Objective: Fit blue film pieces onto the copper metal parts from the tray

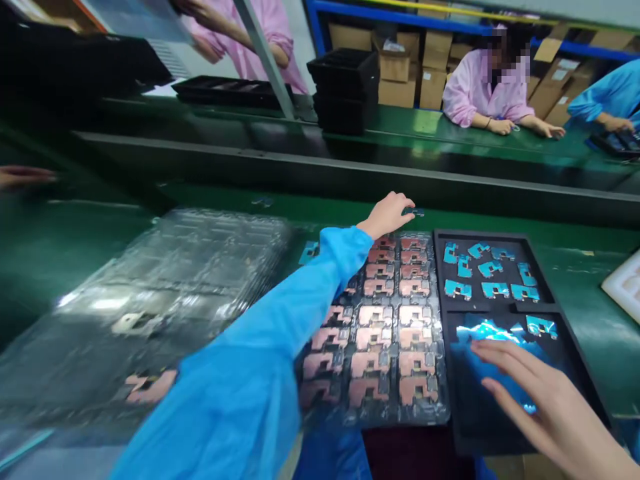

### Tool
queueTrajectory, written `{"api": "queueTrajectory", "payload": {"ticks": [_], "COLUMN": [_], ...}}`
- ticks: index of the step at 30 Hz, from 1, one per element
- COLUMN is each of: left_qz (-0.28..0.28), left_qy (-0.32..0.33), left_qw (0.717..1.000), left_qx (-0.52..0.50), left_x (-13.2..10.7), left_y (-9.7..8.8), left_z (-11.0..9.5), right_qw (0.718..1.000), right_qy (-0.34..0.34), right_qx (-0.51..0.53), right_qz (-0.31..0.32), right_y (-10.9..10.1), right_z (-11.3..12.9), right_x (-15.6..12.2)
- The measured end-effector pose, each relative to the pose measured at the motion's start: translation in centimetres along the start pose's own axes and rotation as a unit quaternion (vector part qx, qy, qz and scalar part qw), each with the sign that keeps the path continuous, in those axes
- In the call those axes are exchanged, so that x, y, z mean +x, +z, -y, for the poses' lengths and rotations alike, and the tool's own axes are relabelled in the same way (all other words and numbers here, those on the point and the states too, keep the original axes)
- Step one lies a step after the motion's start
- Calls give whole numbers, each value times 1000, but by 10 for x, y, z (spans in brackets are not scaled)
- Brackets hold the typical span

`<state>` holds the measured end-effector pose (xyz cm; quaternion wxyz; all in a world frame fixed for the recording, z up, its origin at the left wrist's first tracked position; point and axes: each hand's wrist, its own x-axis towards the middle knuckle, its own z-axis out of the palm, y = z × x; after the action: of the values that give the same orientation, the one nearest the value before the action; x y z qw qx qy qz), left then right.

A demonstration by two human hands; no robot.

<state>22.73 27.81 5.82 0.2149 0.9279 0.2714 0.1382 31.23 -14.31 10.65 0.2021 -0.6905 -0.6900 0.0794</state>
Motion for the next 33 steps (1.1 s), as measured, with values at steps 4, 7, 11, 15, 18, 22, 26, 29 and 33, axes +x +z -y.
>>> {"api": "queueTrajectory", "payload": {"ticks": [4, 7, 11, 15, 18, 22, 26, 29, 33], "left_qz": [48, 67, 46, 5, 10, 11, -54, -116, -166], "left_qy": [-21, -40, -67, -72, -61, -95, -128, -141, -144], "left_qw": [998, 996, 990, 975, 937, 881, 876, 879, 873], "left_qx": [-22, -53, -117, -208, -345, -463, -463, -441, -435], "left_x": [70, 81, 72, 19, -58, -161, -215, -231, -242], "left_y": [37, 49, 37, 9, -6, -13, -1, 13, 26], "left_z": [15, 23, 11, -32, -74, -125, -154, -162, -164], "right_qw": [1000, 998, 996, 981, 940, 899, 887, 887, 879], "right_qy": [10, 48, 77, 91, 132, 139, 138, 131, 142], "right_qx": [-26, -23, 22, 103, 220, 354, 380, 376, 383], "right_qz": [-14, -19, -28, -137, -226, -219, -223, -233, -247], "right_y": [5, 2, 3, 8, 14, 27, 44, 56, 70], "right_z": [-16, -26, -29, -25, -16, 5, 28, 38, 45], "right_x": [-9, -17, -7, 33, 63, 76, 65, 57, 52]}}
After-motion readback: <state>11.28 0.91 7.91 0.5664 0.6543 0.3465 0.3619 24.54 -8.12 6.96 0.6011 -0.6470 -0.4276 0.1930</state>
